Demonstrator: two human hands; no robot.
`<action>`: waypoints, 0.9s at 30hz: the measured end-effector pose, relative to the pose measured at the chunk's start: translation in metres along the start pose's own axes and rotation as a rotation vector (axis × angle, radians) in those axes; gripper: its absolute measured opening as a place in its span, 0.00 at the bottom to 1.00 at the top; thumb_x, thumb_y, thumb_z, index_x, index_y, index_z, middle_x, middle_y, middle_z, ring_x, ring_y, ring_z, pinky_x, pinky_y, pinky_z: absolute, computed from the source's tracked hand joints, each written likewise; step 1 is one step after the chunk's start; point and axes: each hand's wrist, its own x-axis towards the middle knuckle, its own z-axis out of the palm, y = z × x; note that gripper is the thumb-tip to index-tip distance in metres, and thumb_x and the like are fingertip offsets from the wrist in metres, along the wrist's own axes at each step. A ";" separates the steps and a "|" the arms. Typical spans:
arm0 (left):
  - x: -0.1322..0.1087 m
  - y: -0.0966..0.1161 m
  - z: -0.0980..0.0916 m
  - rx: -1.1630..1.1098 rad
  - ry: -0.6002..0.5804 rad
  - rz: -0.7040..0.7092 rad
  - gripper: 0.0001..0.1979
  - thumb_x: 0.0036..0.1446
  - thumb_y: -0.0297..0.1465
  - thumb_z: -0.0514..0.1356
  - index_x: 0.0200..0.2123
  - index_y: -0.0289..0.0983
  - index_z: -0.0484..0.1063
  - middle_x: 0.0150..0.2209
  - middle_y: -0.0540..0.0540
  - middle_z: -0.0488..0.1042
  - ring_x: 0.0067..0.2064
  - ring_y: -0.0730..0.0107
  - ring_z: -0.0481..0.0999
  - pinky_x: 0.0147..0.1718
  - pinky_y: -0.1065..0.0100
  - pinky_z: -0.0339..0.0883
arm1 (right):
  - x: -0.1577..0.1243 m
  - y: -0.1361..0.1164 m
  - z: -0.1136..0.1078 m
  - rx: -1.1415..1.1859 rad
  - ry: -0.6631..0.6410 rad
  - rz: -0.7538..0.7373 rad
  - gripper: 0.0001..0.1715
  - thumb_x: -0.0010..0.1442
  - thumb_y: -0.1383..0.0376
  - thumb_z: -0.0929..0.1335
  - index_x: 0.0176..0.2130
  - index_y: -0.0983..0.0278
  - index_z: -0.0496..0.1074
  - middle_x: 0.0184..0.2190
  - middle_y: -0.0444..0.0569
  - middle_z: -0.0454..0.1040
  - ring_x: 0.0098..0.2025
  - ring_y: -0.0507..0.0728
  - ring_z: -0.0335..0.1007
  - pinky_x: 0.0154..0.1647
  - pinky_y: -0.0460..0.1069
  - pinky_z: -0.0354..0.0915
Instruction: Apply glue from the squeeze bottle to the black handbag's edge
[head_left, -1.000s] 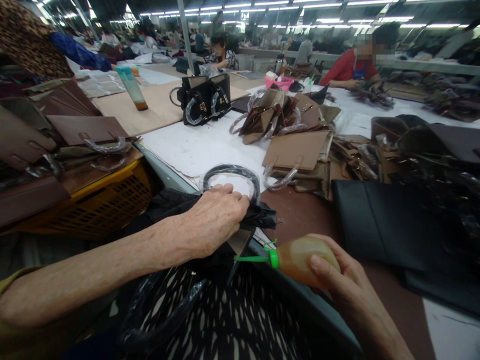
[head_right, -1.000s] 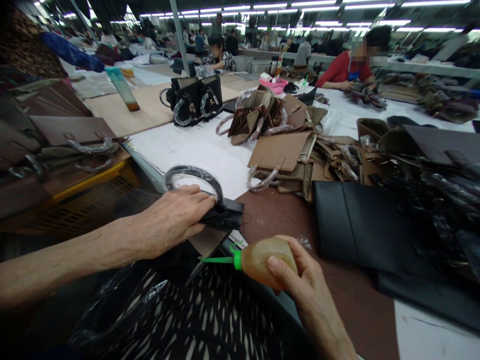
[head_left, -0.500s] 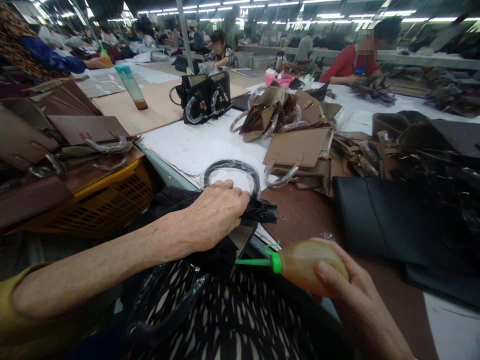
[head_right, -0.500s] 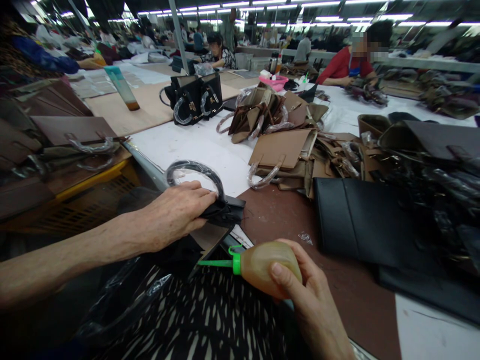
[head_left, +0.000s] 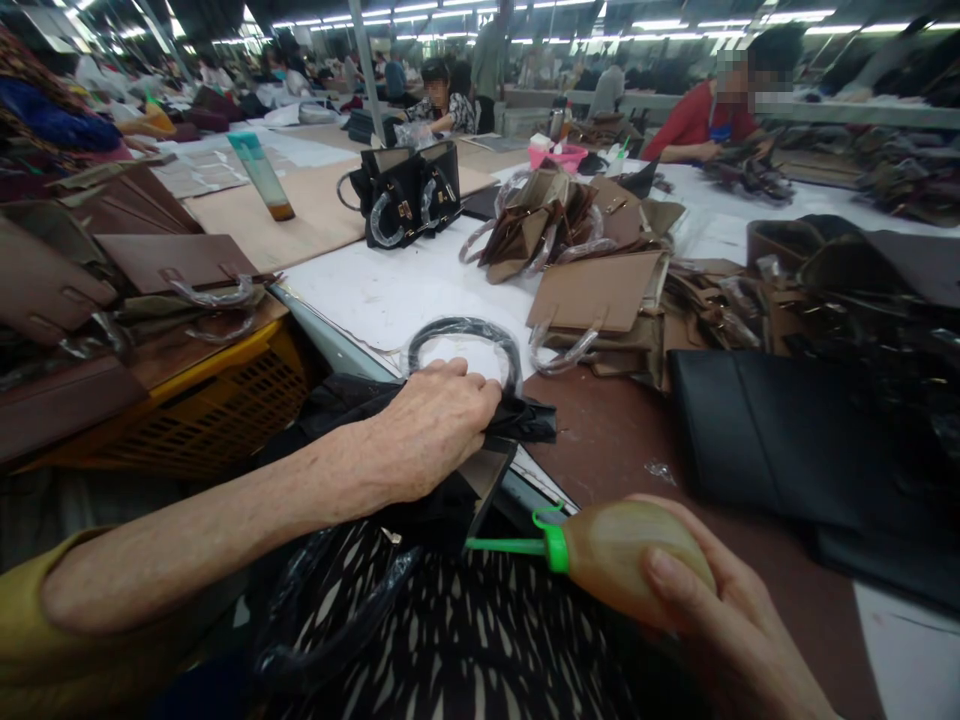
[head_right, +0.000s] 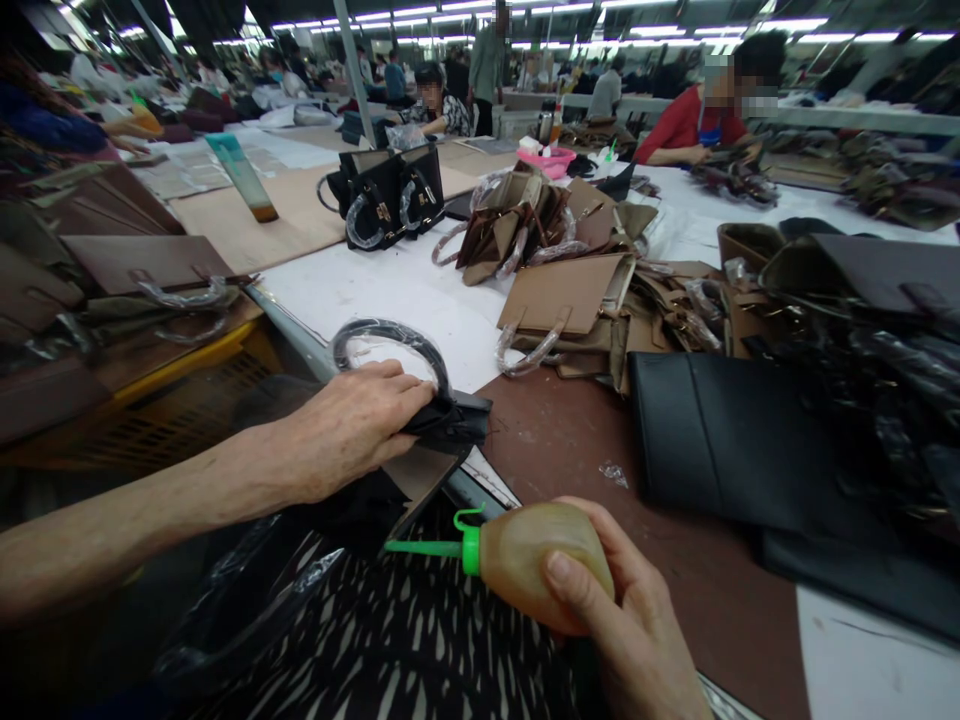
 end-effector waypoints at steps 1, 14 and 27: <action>0.000 0.000 -0.001 0.006 -0.008 -0.005 0.05 0.54 0.24 0.55 0.36 0.32 0.66 0.35 0.42 0.70 0.40 0.59 0.66 0.38 0.61 0.64 | 0.000 0.000 0.001 0.017 0.006 -0.003 0.28 0.50 0.47 0.70 0.44 0.60 0.66 0.31 0.47 0.70 0.28 0.57 0.63 0.20 0.45 0.60; 0.000 0.000 0.001 0.012 -0.004 0.000 0.05 0.55 0.24 0.55 0.37 0.32 0.65 0.37 0.41 0.71 0.41 0.58 0.66 0.39 0.60 0.64 | -0.004 0.002 0.008 0.070 -0.037 0.036 0.31 0.49 0.47 0.71 0.46 0.62 0.66 0.28 0.48 0.68 0.25 0.57 0.60 0.17 0.46 0.59; -0.003 -0.002 -0.004 -0.019 0.019 -0.008 0.06 0.54 0.23 0.55 0.37 0.33 0.66 0.36 0.42 0.70 0.40 0.57 0.67 0.38 0.59 0.64 | 0.030 -0.002 -0.004 -0.375 0.122 -0.178 0.33 0.50 0.42 0.67 0.46 0.62 0.63 0.35 0.47 0.73 0.36 0.61 0.69 0.35 0.48 0.66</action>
